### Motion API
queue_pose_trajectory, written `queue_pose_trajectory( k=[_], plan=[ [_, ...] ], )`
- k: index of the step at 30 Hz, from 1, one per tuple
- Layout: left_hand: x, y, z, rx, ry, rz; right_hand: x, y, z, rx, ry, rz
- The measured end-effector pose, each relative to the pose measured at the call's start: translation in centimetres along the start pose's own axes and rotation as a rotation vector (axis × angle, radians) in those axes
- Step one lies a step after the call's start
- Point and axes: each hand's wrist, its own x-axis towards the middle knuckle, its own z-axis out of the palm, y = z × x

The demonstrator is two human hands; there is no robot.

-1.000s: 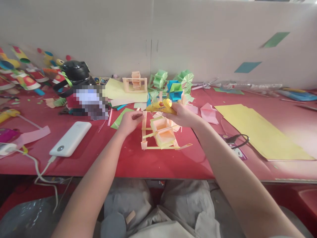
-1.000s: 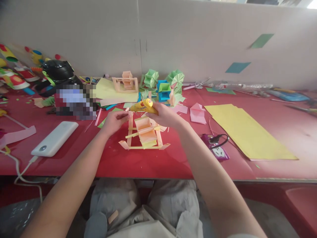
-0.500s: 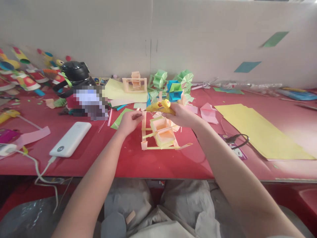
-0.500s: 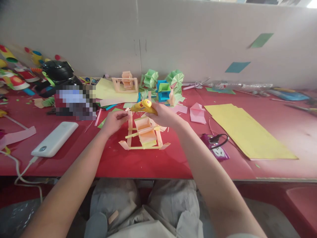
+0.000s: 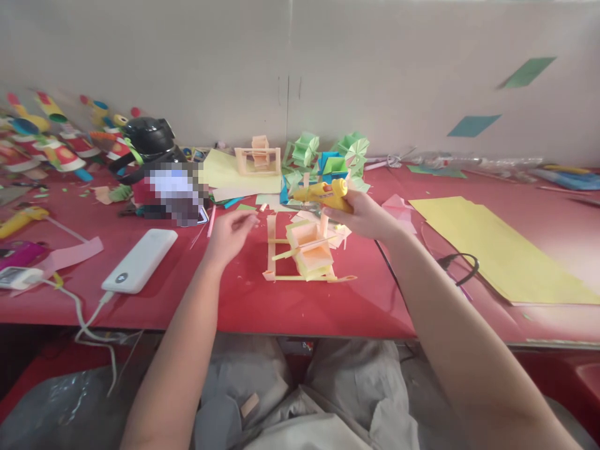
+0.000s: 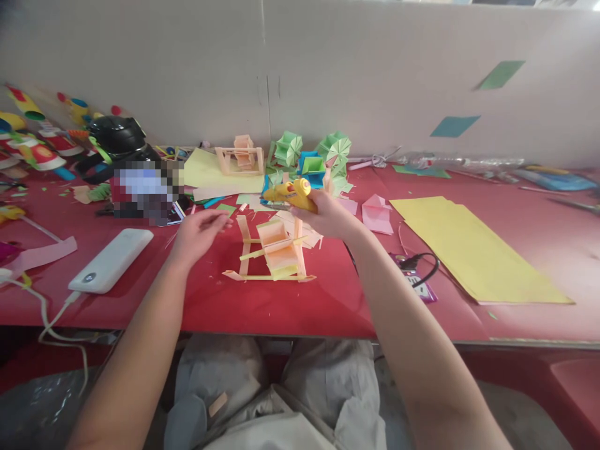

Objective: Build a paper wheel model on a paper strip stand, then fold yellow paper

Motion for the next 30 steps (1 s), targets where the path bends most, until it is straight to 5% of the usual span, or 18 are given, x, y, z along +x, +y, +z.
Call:
queue_pose_trajectory(
  k=[3, 7, 10, 17, 30],
  plan=[
    [-4.1, 1.5, -2.2, 0.060, 0.078, 0.060, -0.7, 0.4, -0.7, 0.027, -0.015, 0.024],
    [-9.3, 2.6, -3.1, 0.175, -0.169, 0.173, -1.7, 0.4, -1.9, 0.072, -0.019, 0.045],
    [-11.2, 2.4, -2.1, 0.267, -0.199, 0.243, -2.5, -0.5, -2.8, 0.120, -0.086, 0.057],
    [-11.4, 1.3, 0.2, 0.369, -0.047, 0.529, -3.3, -3.0, -3.8, 0.072, -0.400, 0.034],
    [-11.7, 0.6, 1.0, 0.413, -0.016, 0.627, -4.0, -6.8, -1.9, -0.177, -0.712, -0.068]
  ],
)
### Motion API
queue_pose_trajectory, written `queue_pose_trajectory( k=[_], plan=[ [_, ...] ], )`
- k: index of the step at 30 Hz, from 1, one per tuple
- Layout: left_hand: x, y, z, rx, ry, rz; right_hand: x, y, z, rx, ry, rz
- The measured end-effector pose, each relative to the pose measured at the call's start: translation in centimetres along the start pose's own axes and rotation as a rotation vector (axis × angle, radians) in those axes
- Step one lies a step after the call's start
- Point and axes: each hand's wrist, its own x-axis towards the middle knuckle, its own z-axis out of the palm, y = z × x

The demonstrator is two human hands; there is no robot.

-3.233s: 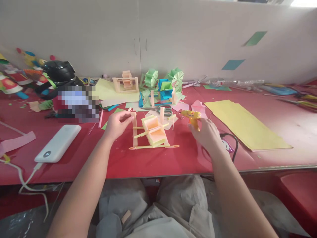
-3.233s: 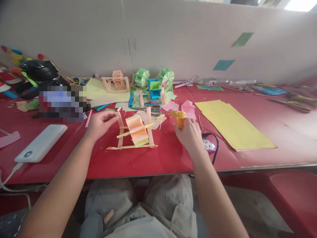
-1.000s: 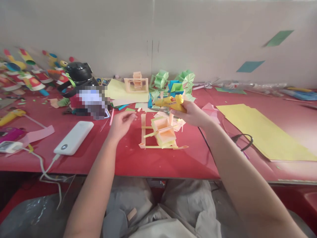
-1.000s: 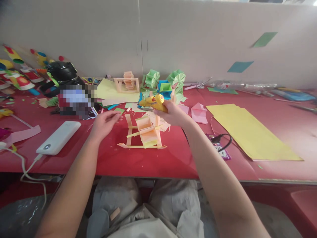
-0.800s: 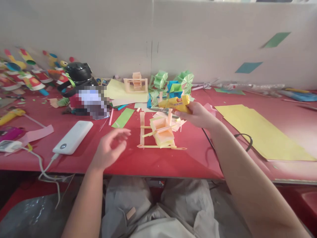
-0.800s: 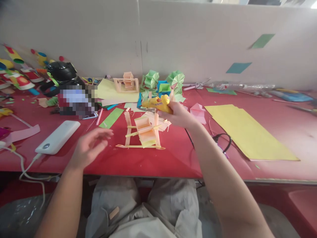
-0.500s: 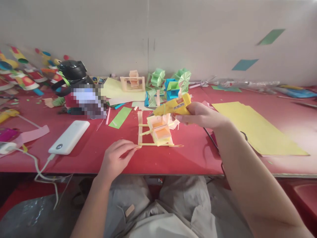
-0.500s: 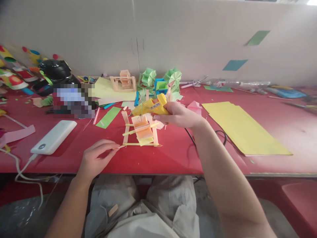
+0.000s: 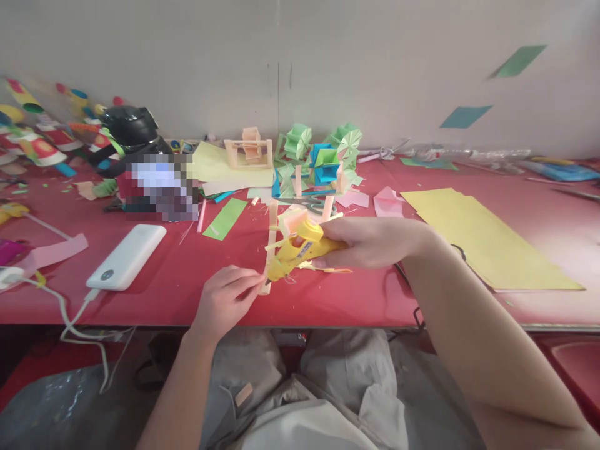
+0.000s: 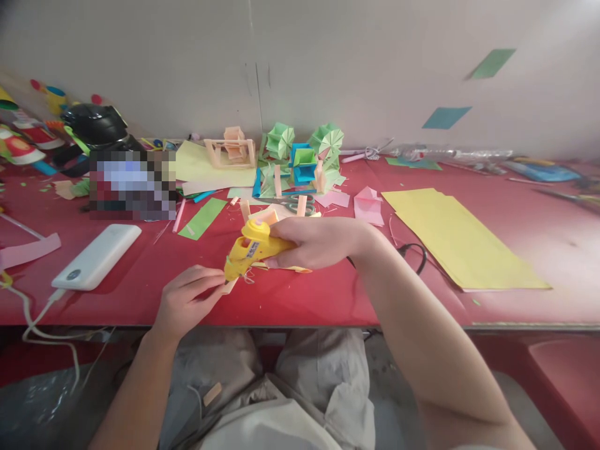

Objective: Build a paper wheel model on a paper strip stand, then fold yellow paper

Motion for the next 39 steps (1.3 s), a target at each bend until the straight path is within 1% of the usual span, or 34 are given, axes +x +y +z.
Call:
queue_pose_trajectory(
  k=[5, 11, 17, 31, 39],
  plan=[
    [0.1, 0.0, 0.0, 0.003, 0.006, 0.025, 0.7, -1.0, 0.1, -0.048, -0.050, -0.019],
    [0.1, 0.0, 0.0, 0.038, 0.007, 0.059, 1.1, -1.4, 0.3, -0.092, -0.086, 0.021],
    [0.1, -0.1, 0.0, 0.057, 0.040, 0.088, 1.0, -1.8, 0.0, -0.134, -0.146, 0.076],
    [-0.1, -0.2, 0.1, 0.049, 0.041, 0.081, 0.9, -1.6, 0.1, -0.125, -0.141, 0.076],
    [-0.1, -0.1, 0.1, 0.027, 0.039, 0.055, 0.4, -1.5, 0.0, -0.146, -0.098, 0.107]
  ],
)
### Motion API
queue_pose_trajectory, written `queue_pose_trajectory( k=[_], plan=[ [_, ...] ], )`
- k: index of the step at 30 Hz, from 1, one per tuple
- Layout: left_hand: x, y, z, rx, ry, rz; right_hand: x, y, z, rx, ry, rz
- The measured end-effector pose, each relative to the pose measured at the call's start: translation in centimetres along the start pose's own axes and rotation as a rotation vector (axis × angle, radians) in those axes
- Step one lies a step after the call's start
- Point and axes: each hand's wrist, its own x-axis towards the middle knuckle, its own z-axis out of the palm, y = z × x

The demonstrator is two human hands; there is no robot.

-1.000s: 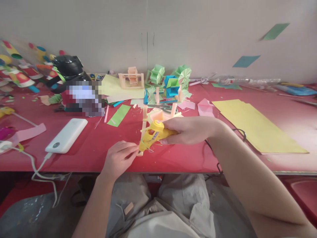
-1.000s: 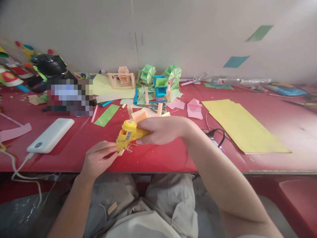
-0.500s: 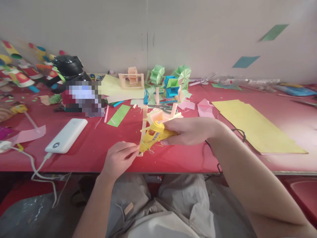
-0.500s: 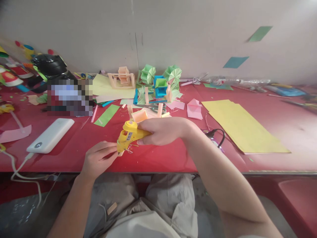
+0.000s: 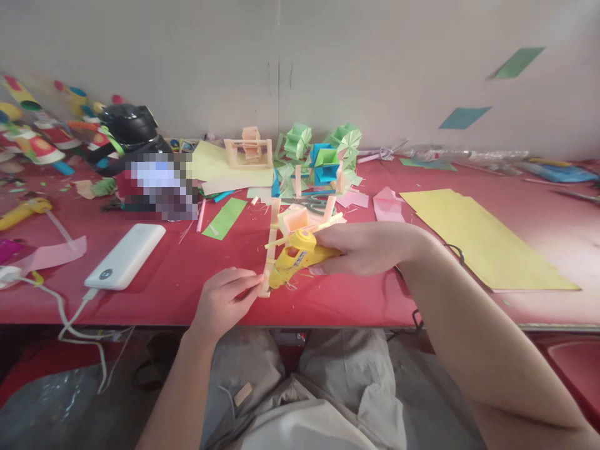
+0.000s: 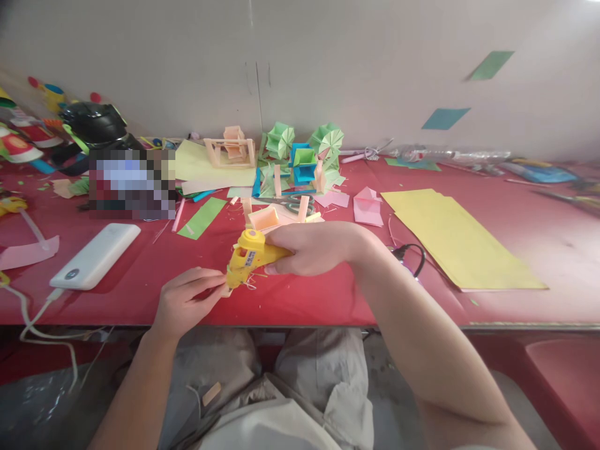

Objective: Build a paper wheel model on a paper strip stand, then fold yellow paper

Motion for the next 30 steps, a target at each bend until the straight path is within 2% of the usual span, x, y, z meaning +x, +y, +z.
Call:
queue_pose_trajectory(
  k=[3, 5, 8, 10, 11, 14, 17, 21, 23, 25, 27, 28, 30],
  plan=[
    [0.0, 0.0, 0.1, -0.017, 0.000, -0.026, -0.9, 1.0, 0.1, 0.034, 0.070, 0.051],
    [0.1, 0.1, 0.0, -0.043, -0.014, -0.046, -1.8, 2.4, 0.6, 0.115, 0.168, 0.068],
    [0.4, 0.4, -0.3, -0.093, -0.047, -0.076, -3.2, 5.3, 2.0, 0.336, 0.445, 0.041],
    [0.5, 0.5, -0.6, -0.117, -0.060, -0.092, -3.5, 7.4, 3.4, 0.457, 0.696, 0.082],
    [0.5, 0.5, -0.7, -0.129, -0.066, -0.099, -3.4, 8.4, 4.1, 0.508, 0.820, 0.122],
    [0.7, 0.4, -0.8, -0.163, -0.090, -0.118, -2.4, 10.7, 5.9, 0.509, 1.055, 0.367],
    [0.7, 0.4, -0.8, -0.186, -0.099, -0.128, -0.9, 12.3, 7.0, 0.427, 1.173, 0.518],
    [0.8, 0.5, -0.9, -0.205, -0.102, -0.141, 0.5, 14.3, 8.2, 0.394, 1.287, 0.572],
    [0.8, 0.6, -0.9, -0.214, -0.107, -0.153, 0.7, 15.3, 9.0, 0.378, 1.284, 0.596],
    [0.9, 0.6, -0.9, -0.223, -0.111, -0.160, 0.8, 16.1, 9.8, 0.395, 1.228, 0.640],
    [0.9, 0.6, -0.9, -0.226, -0.114, -0.168, 0.7, 16.4, 10.4, 0.422, 1.225, 0.617],
    [0.9, 0.5, -0.9, -0.228, -0.116, -0.172, 0.5, 16.2, 10.6, 0.414, 1.276, 0.572],
    [1.0, 0.4, -0.9, -0.229, -0.119, -0.182, 0.0, 15.1, 10.8, 0.307, 1.455, 0.445]
  ],
)
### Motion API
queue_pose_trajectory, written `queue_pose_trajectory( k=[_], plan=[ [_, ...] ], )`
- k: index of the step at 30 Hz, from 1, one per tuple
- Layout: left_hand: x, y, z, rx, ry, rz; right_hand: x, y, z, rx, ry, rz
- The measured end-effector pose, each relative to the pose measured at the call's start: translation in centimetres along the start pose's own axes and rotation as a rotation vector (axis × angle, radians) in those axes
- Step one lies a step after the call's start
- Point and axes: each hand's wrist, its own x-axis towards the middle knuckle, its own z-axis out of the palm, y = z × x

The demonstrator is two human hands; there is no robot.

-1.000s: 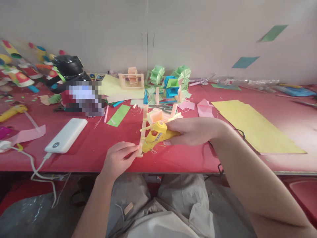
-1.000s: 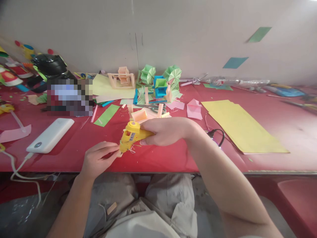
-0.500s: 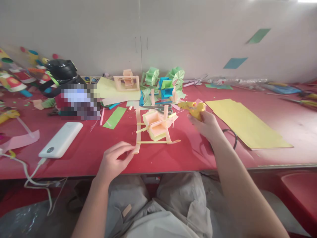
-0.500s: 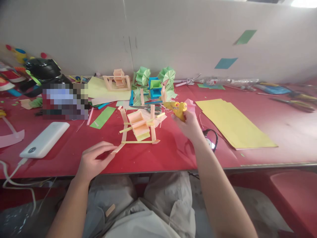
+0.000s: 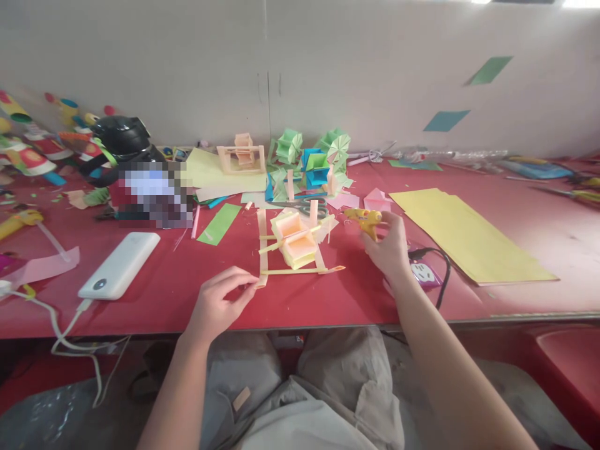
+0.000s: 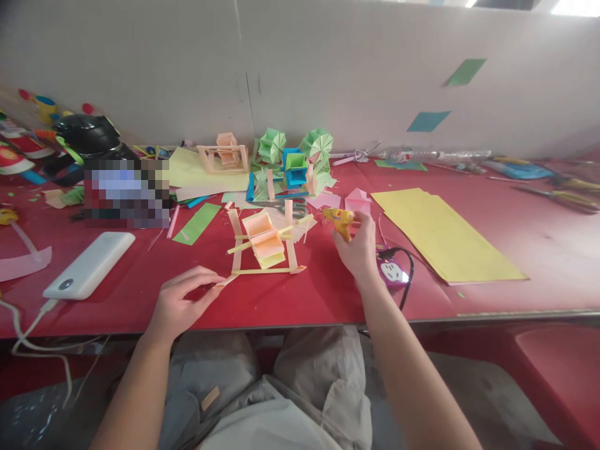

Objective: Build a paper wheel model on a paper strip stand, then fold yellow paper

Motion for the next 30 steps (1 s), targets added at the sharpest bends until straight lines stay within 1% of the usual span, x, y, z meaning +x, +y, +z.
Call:
queue_pose_trajectory(
  k=[2, 3, 4, 5, 7, 8, 9, 10, 12, 14, 17, 20, 23, 25, 28, 30],
  plan=[
    [0.1, 0.0, 0.0, -0.001, -0.002, -0.010, -0.6, -1.6, -0.8, -0.007, 0.191, -0.190],
    [0.2, -0.1, -0.1, -0.004, -0.002, -0.013, -0.8, -2.5, -1.1, 0.013, 0.243, -0.260],
    [0.2, -0.1, -0.1, -0.007, -0.002, -0.015, -0.9, -3.5, -1.4, 0.052, 0.244, -0.327],
    [0.3, -0.1, -0.1, -0.013, -0.002, -0.017, -0.8, -4.4, -1.5, 0.103, 0.170, -0.400],
    [0.6, -0.2, 0.0, -0.025, 0.001, -0.024, -0.4, -5.9, -1.3, 0.169, -0.179, -0.418],
    [0.8, -0.3, 0.0, -0.032, 0.002, -0.029, 0.0, -6.4, -0.9, 0.185, -0.312, -0.415],
    [0.9, -0.3, 0.0, -0.039, 0.000, -0.034, 0.3, -6.8, -0.4, 0.184, -0.419, -0.410],
    [1.1, -0.4, 0.0, -0.047, -0.001, -0.037, 0.7, -6.9, 0.2, 0.184, -0.497, -0.400],
    [1.5, -0.5, -0.1, -0.066, -0.014, -0.047, 1.1, -6.9, 1.4, 0.185, -0.612, -0.345],
    [1.9, -0.7, -0.3, -0.085, -0.045, -0.058, 1.2, -6.7, 2.5, 0.203, -0.676, -0.269],
    [2.7, -1.2, -1.0, -0.094, -0.125, -0.071, 0.9, -6.2, 3.3, 0.269, -0.713, -0.180],
    [3.8, -2.0, -2.0, -0.033, -0.215, -0.122, 0.5, -5.8, 3.6, 0.403, -0.749, -0.087],
    [4.8, -3.3, -2.9, 0.082, -0.314, -0.210, -0.1, -5.6, 3.7, 0.559, -0.756, 0.048],
    [5.3, -4.2, -3.2, 0.129, -0.377, -0.237, -0.5, -5.5, 3.6, 0.656, -0.733, 0.139],
    [5.7, -5.1, -2.9, 0.128, -0.454, -0.229, -0.9, -5.6, 3.6, 0.809, -0.702, 0.269],
    [6.0, -5.4, -2.5, 0.099, -0.499, -0.228, -1.0, -5.6, 3.6, 0.894, -0.694, 0.348]
  ],
)
